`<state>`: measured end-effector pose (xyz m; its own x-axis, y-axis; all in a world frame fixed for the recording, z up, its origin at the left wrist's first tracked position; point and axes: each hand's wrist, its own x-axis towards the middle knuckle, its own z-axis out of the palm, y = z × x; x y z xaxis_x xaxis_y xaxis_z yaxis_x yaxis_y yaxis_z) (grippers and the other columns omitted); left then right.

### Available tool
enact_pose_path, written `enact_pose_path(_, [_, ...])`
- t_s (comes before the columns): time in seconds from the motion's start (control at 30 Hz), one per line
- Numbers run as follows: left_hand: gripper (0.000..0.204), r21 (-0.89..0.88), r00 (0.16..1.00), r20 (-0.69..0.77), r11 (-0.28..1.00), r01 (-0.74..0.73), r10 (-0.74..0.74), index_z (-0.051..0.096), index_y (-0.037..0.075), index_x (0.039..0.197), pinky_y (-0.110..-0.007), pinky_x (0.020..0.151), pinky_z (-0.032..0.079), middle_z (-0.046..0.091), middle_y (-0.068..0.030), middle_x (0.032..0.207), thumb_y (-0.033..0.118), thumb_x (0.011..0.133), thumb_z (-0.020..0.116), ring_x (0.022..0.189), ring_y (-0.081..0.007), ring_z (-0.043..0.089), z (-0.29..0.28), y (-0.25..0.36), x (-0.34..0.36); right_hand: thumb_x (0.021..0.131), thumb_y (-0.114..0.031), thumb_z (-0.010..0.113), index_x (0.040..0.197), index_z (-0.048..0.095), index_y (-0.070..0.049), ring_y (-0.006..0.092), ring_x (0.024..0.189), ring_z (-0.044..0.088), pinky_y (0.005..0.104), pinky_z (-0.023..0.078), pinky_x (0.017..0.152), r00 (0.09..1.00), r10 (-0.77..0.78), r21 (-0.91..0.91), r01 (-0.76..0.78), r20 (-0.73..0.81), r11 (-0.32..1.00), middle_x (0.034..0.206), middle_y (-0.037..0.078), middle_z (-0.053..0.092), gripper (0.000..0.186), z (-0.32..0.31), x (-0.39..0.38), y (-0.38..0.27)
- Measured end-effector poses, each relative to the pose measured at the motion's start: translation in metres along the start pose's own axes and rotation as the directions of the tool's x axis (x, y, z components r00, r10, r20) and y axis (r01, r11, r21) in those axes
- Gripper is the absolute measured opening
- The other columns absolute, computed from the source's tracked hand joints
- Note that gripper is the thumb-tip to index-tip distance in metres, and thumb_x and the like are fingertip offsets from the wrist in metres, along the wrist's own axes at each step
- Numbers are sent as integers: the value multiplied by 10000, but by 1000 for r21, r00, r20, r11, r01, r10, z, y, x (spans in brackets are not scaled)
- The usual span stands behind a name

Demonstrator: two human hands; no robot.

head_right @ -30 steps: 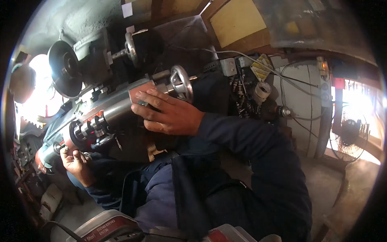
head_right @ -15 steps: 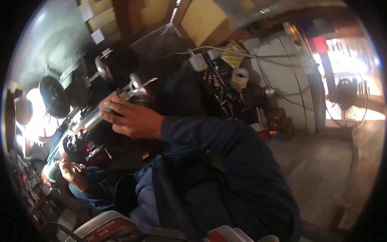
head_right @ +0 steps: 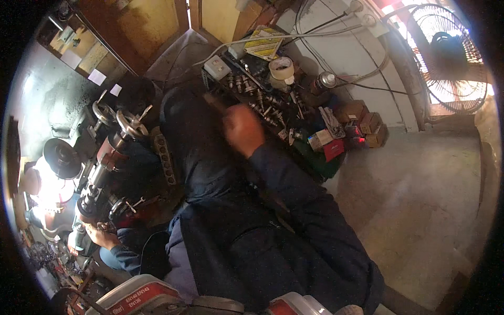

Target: The person takes a mechanical part from a box, places it into a lathe, and uses a handheld power tool to grind the end of the rotating component.

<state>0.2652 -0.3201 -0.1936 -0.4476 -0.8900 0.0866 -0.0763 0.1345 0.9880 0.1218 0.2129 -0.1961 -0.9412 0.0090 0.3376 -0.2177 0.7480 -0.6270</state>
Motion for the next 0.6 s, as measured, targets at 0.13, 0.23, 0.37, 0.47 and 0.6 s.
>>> enact_pose_path(0.13, [358,-37,997,-39,997,-61,60,602,32,1223,-218,481,416,644,-31,919,292,984,540,583,-74,513,13,1,-6,827,-77,613,1055,616,24,460,925,624,528,508,784,872,484,-434,-464,-70,772,987,274,646,250,-81,6,156])
enact_pose_path(0.23, [376,-63,995,-38,994,88,-90,580,27,1245,-228,457,416,651,-42,907,304,1001,507,531,-82,496,24,17,-18,839,-125,636,1124,633,-23,437,993,632,515,519,854,578,785,-772,-387,223,505,1060,249,647,303,-133,-23,270])
enact_pose_path(0.37, [487,-43,973,-29,972,230,-231,586,82,1192,-226,442,415,636,-32,797,503,1012,419,467,-73,448,8,9,-29,807,-100,676,1168,629,10,410,1088,606,485,501,928,677,587,-677,-176,444,715,1158,255,633,380,-136,-47,245])
enact_pose_path(0.47, [559,-127,880,-24,875,468,-474,618,103,1130,-220,455,417,640,-15,767,593,997,382,453,-71,427,4,3,-46,833,-157,701,1260,580,-11,382,1195,548,464,454,1001,676,624,-668,-258,391,698,1282,235,577,467,-152,-41,217])
enact_pose_path(0.6, [390,-96,664,254,664,741,-704,638,148,1041,-210,447,375,688,-24,942,513,979,517,492,-66,440,-10,-40,-57,891,-226,679,1351,507,-32,386,1310,435,443,377,1079,724,618,-611,-349,306,711,1388,231,496,528,-180,-41,227])
